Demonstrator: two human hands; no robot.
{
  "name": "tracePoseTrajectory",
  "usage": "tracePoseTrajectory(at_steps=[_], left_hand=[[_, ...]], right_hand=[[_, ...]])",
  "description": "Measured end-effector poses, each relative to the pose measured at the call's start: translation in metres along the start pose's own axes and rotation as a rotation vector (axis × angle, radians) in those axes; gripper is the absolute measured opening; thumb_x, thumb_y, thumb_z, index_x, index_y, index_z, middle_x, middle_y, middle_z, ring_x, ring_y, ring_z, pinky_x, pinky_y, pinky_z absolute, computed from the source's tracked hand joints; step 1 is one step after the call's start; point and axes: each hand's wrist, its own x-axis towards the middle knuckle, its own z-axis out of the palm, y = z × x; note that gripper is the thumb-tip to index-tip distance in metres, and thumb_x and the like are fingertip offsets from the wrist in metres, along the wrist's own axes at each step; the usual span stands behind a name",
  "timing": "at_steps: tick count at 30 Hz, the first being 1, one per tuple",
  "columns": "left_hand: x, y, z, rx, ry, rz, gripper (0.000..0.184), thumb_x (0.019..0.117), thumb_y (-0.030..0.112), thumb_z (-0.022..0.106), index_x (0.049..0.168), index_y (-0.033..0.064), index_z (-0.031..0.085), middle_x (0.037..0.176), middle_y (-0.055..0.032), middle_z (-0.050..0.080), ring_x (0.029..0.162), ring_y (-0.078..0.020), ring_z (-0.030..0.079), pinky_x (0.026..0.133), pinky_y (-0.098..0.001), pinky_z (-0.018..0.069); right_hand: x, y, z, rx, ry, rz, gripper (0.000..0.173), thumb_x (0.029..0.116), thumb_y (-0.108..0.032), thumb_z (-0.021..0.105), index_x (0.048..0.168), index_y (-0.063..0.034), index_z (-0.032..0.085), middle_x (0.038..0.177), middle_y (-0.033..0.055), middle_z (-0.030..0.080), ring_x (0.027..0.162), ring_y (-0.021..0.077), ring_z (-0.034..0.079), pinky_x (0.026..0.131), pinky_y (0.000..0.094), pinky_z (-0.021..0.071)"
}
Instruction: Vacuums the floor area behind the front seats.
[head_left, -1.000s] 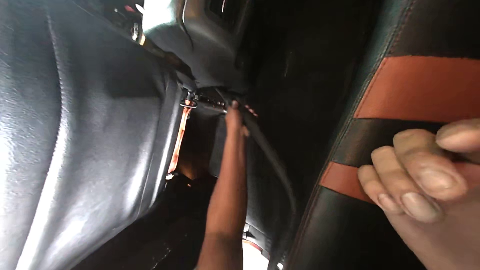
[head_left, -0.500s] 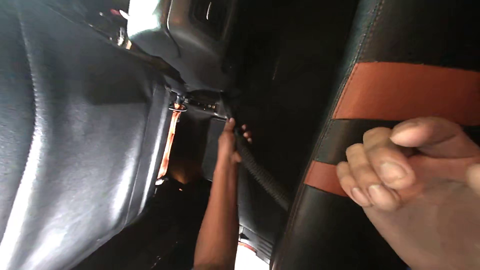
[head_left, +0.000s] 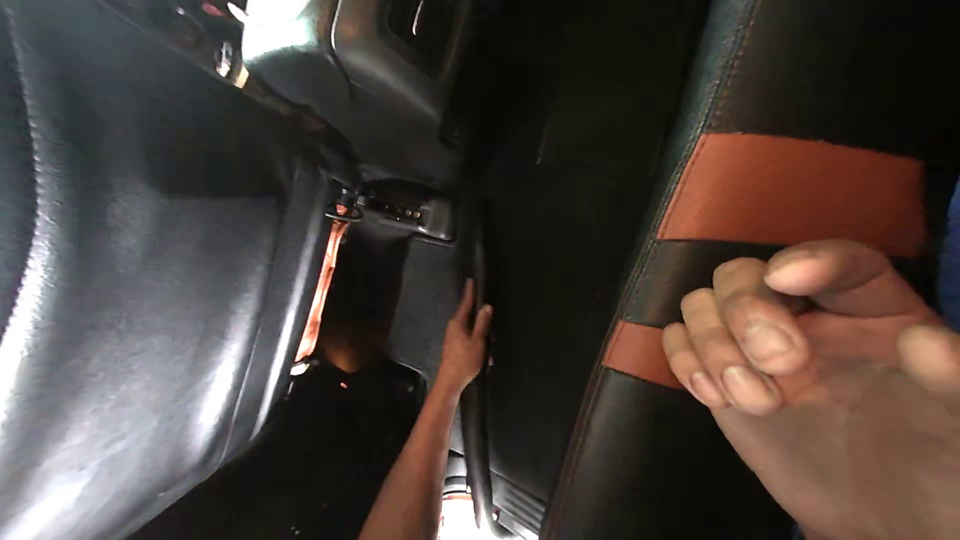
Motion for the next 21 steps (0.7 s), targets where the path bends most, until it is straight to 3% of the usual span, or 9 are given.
tracePoseTrajectory(at_steps=[2,3,5,7,11,13,17,19,21], left_hand=[[-0.013,0.004,0.019,0.138,-0.203,0.038,0.061,0.1069,0.036,0.055,0.163,0.0345,0.031,0.102,-0.0066,0.071,0.061,-0.0164,0.064,0.055,-0.0356,0.0578],[-0.012,0.006,0.025,0.192,-0.175,0.083,0.059,0.107,0.037,0.054,0.162,0.0339,0.033,0.109,-0.0061,0.072,0.067,-0.0152,0.066,0.061,-0.0363,0.0595],[0.015,0.005,0.019,0.211,0.102,0.137,0.056,0.1082,0.036,0.051,0.161,0.027,0.035,0.124,-0.0106,0.07,0.075,-0.0172,0.071,0.068,-0.0395,0.0632],[0.055,0.007,0.013,0.216,0.266,0.125,0.061,0.1086,0.037,0.05,0.164,0.0253,0.028,0.125,-0.0155,0.069,0.087,-0.0227,0.073,0.081,-0.0449,0.0607],[0.071,0.051,0.029,0.179,-0.057,0.153,0.062,0.1076,0.039,0.052,0.164,0.0334,0.027,0.103,-0.0098,0.071,0.063,-0.0161,0.065,0.057,-0.0362,0.0594],[0.084,0.061,0.018,0.181,-0.006,0.153,0.059,0.1073,0.041,0.053,0.162,0.0353,0.032,0.09,-0.0097,0.069,0.055,-0.0172,0.061,0.05,-0.0359,0.0567],[0.122,0.062,0.022,0.321,0.315,0.211,0.062,0.1085,0.041,0.048,0.165,0.031,0.024,0.115,-0.0219,0.071,0.087,-0.0369,0.072,0.08,-0.0596,0.0583],[0.11,0.077,0.047,0.254,0.086,0.218,0.062,0.1085,0.043,0.048,0.164,0.0367,0.022,0.116,-0.0165,0.071,0.076,-0.0275,0.072,0.069,-0.0496,0.0623],[0.089,0.096,0.062,0.139,-0.218,0.19,0.06,0.109,0.039,0.049,0.163,0.0393,0.024,0.101,-0.0128,0.069,0.059,-0.0186,0.062,0.054,-0.0372,0.0575]], right_hand=[[0.0,-0.001,0.0,0.005,-0.001,0.007,0.031,0.1033,-0.029,0.058,0.123,-0.0063,0.066,0.093,0.0048,0.068,0.078,0.0135,0.066,0.071,0.0282,0.0566],[0.001,-0.001,0.0,0.005,-0.007,0.012,0.031,0.1036,-0.03,0.058,0.123,-0.0066,0.065,0.094,0.0045,0.068,0.079,0.0132,0.066,0.071,0.028,0.0567],[0.0,-0.001,0.002,0.011,0.004,0.004,0.032,0.1036,-0.031,0.058,0.123,-0.0066,0.065,0.093,0.0038,0.068,0.078,0.0122,0.065,0.071,0.0273,0.0562],[-0.001,-0.001,0.003,0.025,0.016,0.0,0.033,0.1035,-0.031,0.059,0.123,-0.0056,0.065,0.093,0.0041,0.068,0.079,0.0122,0.065,0.072,0.028,0.0559],[-0.001,-0.001,0.002,0.021,0.006,0.004,0.035,0.1047,-0.032,0.056,0.124,-0.0043,0.065,0.094,0.0045,0.067,0.081,0.013,0.065,0.076,0.0297,0.0563],[-0.001,-0.001,0.002,0.035,0.0,0.004,0.035,0.1045,-0.031,0.057,0.124,-0.0038,0.065,0.094,0.005,0.067,0.081,0.0132,0.065,0.076,0.0294,0.0562],[-0.002,0.0,0.002,0.067,-0.004,-0.005,0.033,0.1042,-0.028,0.056,0.124,-0.003,0.065,0.094,0.0057,0.066,0.081,0.0132,0.064,0.075,0.0289,0.0553],[-0.002,-0.001,-0.001,0.058,-0.005,-0.003,0.034,0.1042,-0.029,0.056,0.124,-0.0035,0.065,0.095,0.0056,0.067,0.081,0.0136,0.064,0.075,0.0295,0.0553],[-0.001,-0.006,-0.003,0.016,0.011,0.006,0.034,0.1037,-0.032,0.055,0.125,-0.0073,0.066,0.094,0.0035,0.067,0.08,0.0122,0.063,0.073,0.0283,0.0547]])
